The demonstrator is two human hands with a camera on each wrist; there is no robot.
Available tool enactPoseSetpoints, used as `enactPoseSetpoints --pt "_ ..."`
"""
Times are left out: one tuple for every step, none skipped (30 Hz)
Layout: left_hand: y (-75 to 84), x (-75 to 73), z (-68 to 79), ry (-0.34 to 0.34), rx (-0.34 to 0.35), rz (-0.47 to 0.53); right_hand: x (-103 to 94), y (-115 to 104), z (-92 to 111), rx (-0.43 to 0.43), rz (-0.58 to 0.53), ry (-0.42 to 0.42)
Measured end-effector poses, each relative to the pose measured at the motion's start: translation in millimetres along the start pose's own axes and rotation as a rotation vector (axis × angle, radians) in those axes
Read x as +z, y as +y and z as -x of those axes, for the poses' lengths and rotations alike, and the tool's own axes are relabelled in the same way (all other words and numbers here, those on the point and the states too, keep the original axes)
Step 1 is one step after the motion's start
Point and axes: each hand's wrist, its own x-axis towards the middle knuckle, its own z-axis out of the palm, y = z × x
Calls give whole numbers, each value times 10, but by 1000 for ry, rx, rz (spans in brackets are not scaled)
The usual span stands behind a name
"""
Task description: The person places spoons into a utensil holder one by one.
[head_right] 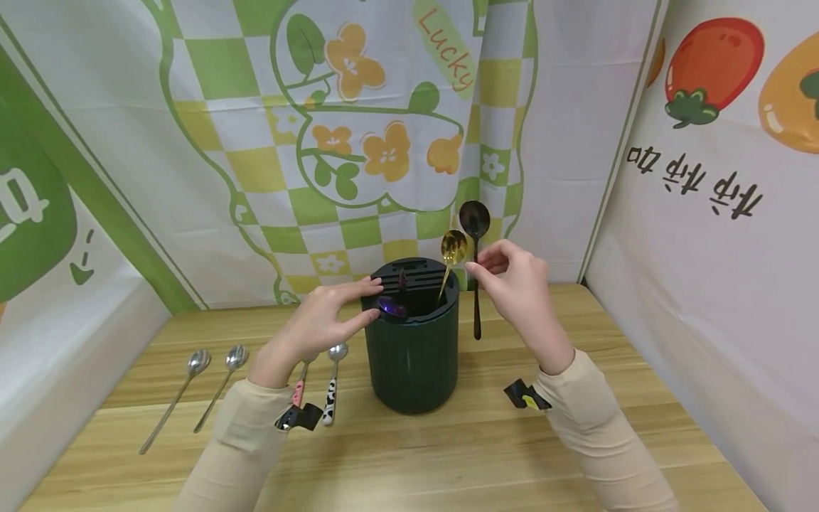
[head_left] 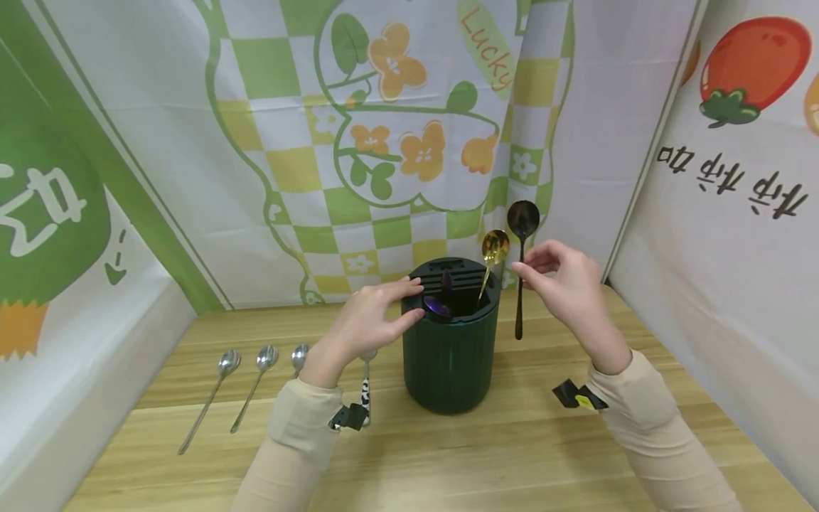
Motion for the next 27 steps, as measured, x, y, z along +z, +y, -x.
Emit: enactPoseSetpoints --pt "-1 2 0 1 1 0 1 -8 -6 -3 1 3" --pt "-1 3 -1 2 3 2 1 -15 -11 -7 5 7" --pt "0 3 -1 3 4 4 3 -22 -18 -11 9 12" --pt "-1 4 -1 4 5 5 4 -30 -24 -17 11 16" --pt "-1 4 -1 4 5 5 4 -37 -28 -23 14 20" --pt "-2 5 -2 5 7 6 3 -47 -33 -26 17 25" --pt "-2 5 -2 6 8 8 0 -60 -37 -30 14 27" --pt "-3 5 -2 6 8 8 -2 -74 -41 -33 9 30" --pt "-3 5 -2 6 8 9 -6 -90 -45 -37 5 32" --pt "-5 6 -2 6 7 9 -10 -106 -49 -37 -5 33" --pt "-6 6 -3 6 7 9 -15 -126 -54 -37 -16 35" --pt "-5 6 -4 7 7 10 -20 -144 -60 -35 -26 36" --pt "-3 5 -3 8 7 12 -23 -161 -66 -34 -37 37" --pt "-2 4 -1 8 7 12 -25 -178 -71 -32 -49 37" --pt "-1 3 -1 10 9 14 -28 -192 -75 -28 -58 35" --pt "0 2 0 11 10 14 -29 -204 -79 -25 -68 33" --pt "2 2 0 12 11 14 -31 -215 -83 -26 -70 31" --pt "2 2 1 13 12 14 -31 -222 -87 -27 -70 29" --pt "2 4 1 14 12 14 -32 -230 -91 -29 -68 28" --pt "1 5 2 14 12 14 -32 -238 -95 -30 -64 28" --pt "-1 6 2 14 11 14 -32 -245 -100 -34 -58 31" --pt "-2 8 1 13 11 16 -31 -251 -108 -39 -56 35" --pt "-4 11 0 13 11 17 -31 -258 -115 -44 -50 39" --pt "-6 13 0 12 9 17 -32 -266 -123 -47 -47 44" --pt "-8 15 0 12 8 18 -33 -275 -131 -50 -46 49" --pt "-10 15 0 11 6 17 -34 -285 -139 -53 -45 53" --pt "-13 17 0 10 5 17 -36 -295 -148 -58 -45 56"
